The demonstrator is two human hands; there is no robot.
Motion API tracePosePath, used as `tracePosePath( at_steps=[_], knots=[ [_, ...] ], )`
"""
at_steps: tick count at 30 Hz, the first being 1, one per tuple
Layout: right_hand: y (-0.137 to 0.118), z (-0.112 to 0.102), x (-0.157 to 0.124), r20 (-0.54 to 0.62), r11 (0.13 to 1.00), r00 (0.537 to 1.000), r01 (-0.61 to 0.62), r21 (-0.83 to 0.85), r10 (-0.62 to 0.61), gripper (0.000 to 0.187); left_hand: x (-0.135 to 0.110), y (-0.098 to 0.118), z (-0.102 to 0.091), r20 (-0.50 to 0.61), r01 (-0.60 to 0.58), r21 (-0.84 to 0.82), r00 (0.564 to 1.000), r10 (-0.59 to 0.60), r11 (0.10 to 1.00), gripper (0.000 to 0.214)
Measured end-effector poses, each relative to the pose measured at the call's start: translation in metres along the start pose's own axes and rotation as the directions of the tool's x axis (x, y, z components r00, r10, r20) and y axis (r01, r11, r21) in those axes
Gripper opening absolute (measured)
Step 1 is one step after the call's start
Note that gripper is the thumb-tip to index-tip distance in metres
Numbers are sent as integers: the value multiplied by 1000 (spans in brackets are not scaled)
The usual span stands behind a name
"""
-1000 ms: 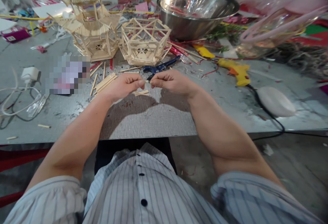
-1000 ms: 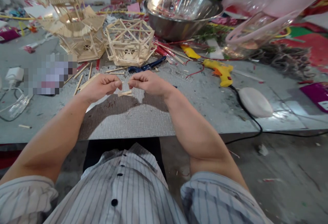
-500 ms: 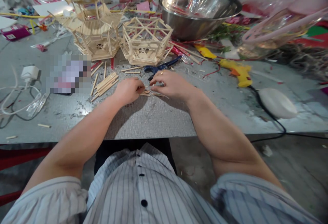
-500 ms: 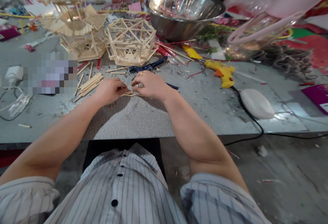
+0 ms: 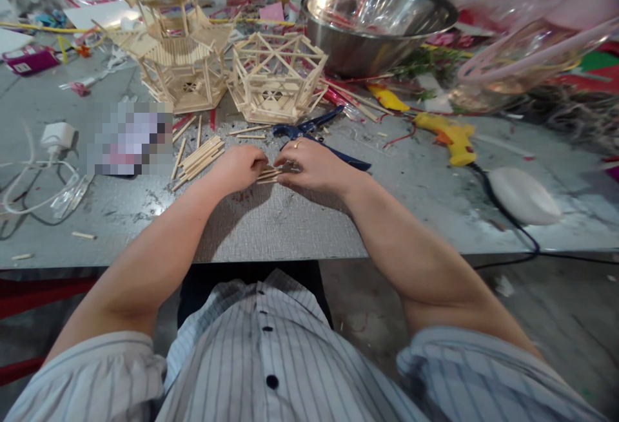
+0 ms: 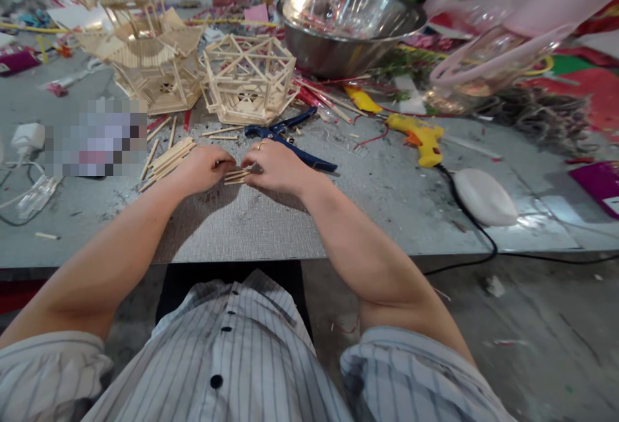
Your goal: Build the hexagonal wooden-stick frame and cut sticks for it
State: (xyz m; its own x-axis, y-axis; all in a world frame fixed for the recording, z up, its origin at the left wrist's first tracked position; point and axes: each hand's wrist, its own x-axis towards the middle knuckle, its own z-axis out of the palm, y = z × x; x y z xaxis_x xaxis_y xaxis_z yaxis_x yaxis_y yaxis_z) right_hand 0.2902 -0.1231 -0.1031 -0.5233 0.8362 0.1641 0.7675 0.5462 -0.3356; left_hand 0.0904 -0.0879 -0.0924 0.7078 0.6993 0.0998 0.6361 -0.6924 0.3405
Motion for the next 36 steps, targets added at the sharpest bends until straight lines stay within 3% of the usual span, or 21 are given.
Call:
tracePosePath(
  at_steps=[3,12,28,36],
  knots=[
    [0,1,1,19,1000,1000,22,-2,-22,31,-1,0,-4,35,29,43,999,-30,999,27],
    [-3,7,3,50,999,998,42,-24,-41,22,-3,5,-12,187,-37,108,982,17,993,30],
    [-16,0,5,151,1000,988,-7,21,4,26,-4,5,-16,276,-37,148,961,-5,988,31],
    [-5,-13,-1,12,972,978,-207,113,207,24,-3,4,-15,240,27,95,970,-49,995,28]
  ],
)
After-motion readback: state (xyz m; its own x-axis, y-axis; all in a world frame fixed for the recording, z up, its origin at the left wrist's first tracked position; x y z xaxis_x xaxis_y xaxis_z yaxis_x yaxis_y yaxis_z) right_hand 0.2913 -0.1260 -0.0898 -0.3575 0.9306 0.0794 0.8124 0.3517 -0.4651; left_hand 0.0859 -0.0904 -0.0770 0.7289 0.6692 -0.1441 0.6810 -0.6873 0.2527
